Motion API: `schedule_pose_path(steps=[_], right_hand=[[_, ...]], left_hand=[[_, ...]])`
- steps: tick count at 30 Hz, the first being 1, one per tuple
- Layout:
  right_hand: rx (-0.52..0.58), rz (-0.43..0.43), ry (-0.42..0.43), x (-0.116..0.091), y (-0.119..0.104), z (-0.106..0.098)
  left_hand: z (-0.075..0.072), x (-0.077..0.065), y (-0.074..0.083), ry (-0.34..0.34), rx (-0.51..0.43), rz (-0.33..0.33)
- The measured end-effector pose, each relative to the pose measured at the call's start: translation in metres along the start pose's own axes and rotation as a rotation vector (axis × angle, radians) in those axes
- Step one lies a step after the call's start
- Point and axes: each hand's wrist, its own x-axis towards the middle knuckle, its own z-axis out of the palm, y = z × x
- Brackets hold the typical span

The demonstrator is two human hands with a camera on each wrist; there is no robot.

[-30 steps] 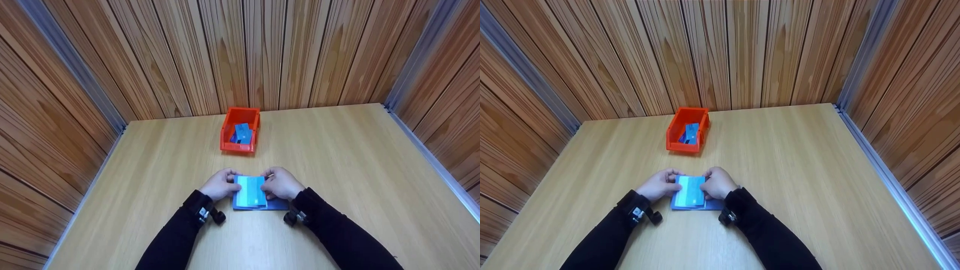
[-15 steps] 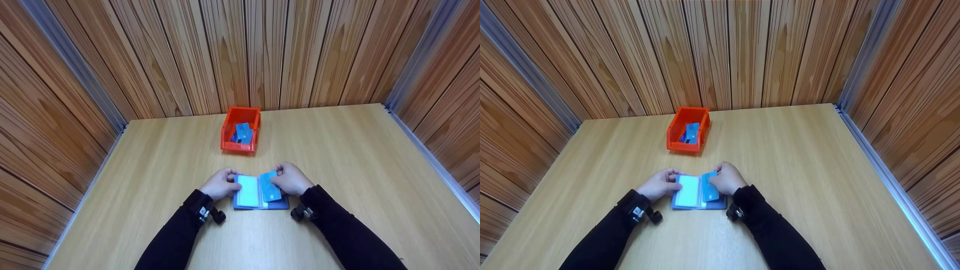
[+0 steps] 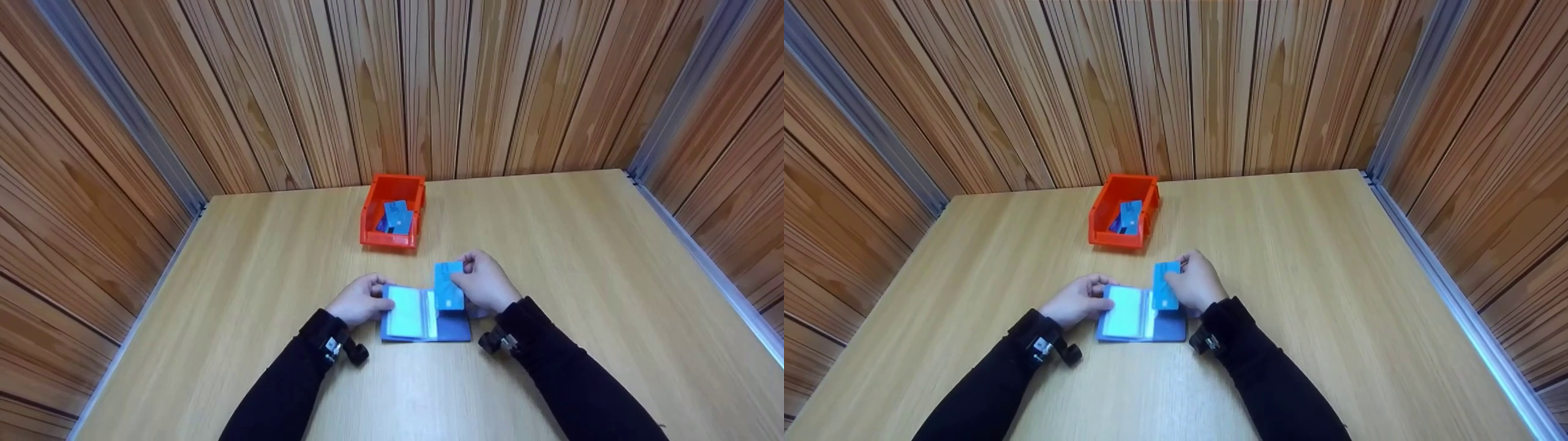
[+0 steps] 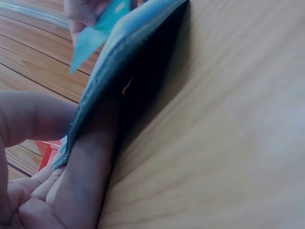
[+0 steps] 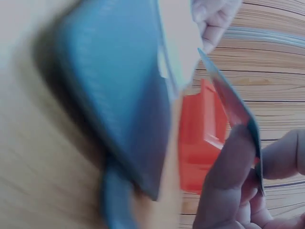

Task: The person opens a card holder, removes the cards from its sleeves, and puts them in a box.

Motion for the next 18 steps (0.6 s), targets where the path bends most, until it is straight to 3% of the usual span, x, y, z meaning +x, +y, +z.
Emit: schedule_pose_path(steps=[9, 14, 18], right_hand=[[0.136, -0.113, 0.125, 0.007, -0.048, -0.015], [0.124, -0.193, 0.174, 0.027, -0.085, -0.016], [0.066, -0.243, 0.203, 0.049, -0.106, -0.012]], left_hand=[[-0.003, -0.001, 0.001, -0.009, -0.025, -0.007], [-0.003, 0.001, 0.001, -0.004, -0.016, -0.005], [-0.002, 0.001, 0.002, 0.013, 0.043, -0.009]])
